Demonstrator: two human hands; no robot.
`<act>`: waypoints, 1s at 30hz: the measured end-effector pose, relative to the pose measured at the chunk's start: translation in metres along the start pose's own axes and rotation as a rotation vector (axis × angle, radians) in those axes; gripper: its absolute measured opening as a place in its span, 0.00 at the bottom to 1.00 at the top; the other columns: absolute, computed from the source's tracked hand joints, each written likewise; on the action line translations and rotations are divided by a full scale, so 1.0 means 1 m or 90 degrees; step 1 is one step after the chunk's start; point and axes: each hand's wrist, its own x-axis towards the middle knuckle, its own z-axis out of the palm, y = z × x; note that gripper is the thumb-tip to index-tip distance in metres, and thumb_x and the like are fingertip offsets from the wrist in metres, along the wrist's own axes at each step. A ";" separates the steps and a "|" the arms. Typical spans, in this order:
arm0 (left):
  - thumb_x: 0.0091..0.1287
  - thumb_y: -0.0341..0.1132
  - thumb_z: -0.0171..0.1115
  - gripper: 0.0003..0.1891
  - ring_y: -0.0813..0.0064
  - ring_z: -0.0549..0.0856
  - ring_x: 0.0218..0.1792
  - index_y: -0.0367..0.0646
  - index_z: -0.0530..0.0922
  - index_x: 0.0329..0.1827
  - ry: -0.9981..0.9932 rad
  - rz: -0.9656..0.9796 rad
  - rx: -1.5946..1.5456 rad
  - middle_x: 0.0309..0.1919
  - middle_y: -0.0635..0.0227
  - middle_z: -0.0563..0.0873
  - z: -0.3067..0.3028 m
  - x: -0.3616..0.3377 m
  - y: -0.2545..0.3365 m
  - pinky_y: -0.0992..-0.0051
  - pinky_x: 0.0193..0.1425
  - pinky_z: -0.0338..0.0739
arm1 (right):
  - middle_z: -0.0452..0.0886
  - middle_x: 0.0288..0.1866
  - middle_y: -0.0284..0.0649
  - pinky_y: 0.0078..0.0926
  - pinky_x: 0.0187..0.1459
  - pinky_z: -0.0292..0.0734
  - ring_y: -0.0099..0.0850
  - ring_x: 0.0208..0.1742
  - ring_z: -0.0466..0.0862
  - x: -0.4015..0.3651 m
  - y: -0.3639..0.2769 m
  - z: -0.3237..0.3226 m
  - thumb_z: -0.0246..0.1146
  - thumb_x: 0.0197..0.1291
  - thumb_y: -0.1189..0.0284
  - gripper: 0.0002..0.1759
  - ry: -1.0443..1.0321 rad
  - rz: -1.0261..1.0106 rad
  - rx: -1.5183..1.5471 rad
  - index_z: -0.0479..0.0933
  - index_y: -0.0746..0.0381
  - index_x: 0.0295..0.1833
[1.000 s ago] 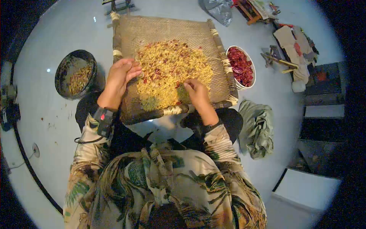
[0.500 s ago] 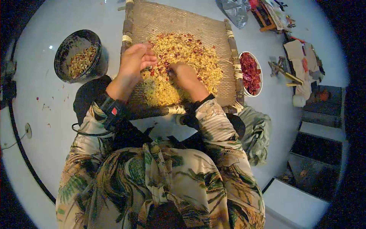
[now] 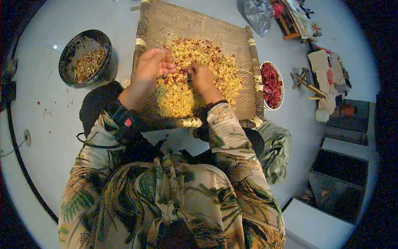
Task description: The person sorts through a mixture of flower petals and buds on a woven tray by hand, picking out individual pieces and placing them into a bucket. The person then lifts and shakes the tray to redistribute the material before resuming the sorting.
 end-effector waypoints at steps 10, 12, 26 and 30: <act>0.70 0.40 0.50 0.11 0.73 0.82 0.29 0.40 0.73 0.41 -0.039 -0.096 0.066 0.32 0.65 0.80 0.004 0.002 -0.021 0.73 0.31 0.81 | 0.80 0.31 0.32 0.18 0.29 0.76 0.21 0.30 0.79 -0.017 -0.024 -0.055 0.61 0.61 0.68 0.08 -0.128 0.311 0.857 0.77 0.62 0.39; 0.70 0.43 0.50 0.13 0.74 0.81 0.29 0.41 0.73 0.40 -0.043 -0.131 0.099 0.32 0.66 0.80 0.006 0.000 -0.023 0.72 0.31 0.81 | 0.80 0.30 0.32 0.17 0.29 0.76 0.20 0.30 0.80 -0.019 -0.035 -0.066 0.60 0.62 0.68 0.07 -0.130 0.321 0.887 0.76 0.61 0.38; 0.67 0.42 0.56 0.10 0.86 0.75 0.23 0.46 0.76 0.36 -0.243 -0.105 0.238 0.25 0.77 0.77 -0.005 -0.007 -0.041 0.84 0.25 0.73 | 0.77 0.26 0.31 0.14 0.24 0.68 0.17 0.23 0.73 -0.055 -0.059 -0.067 0.59 0.63 0.66 0.10 -0.159 0.274 0.817 0.76 0.62 0.36; 0.67 0.40 0.56 0.08 0.86 0.73 0.22 0.46 0.75 0.37 -0.149 -0.076 0.248 0.22 0.78 0.75 -0.002 -0.023 0.002 0.84 0.26 0.68 | 0.79 0.34 0.32 0.14 0.27 0.71 0.18 0.28 0.75 -0.067 -0.055 -0.072 0.58 0.63 0.66 0.13 -0.110 0.278 0.848 0.76 0.64 0.48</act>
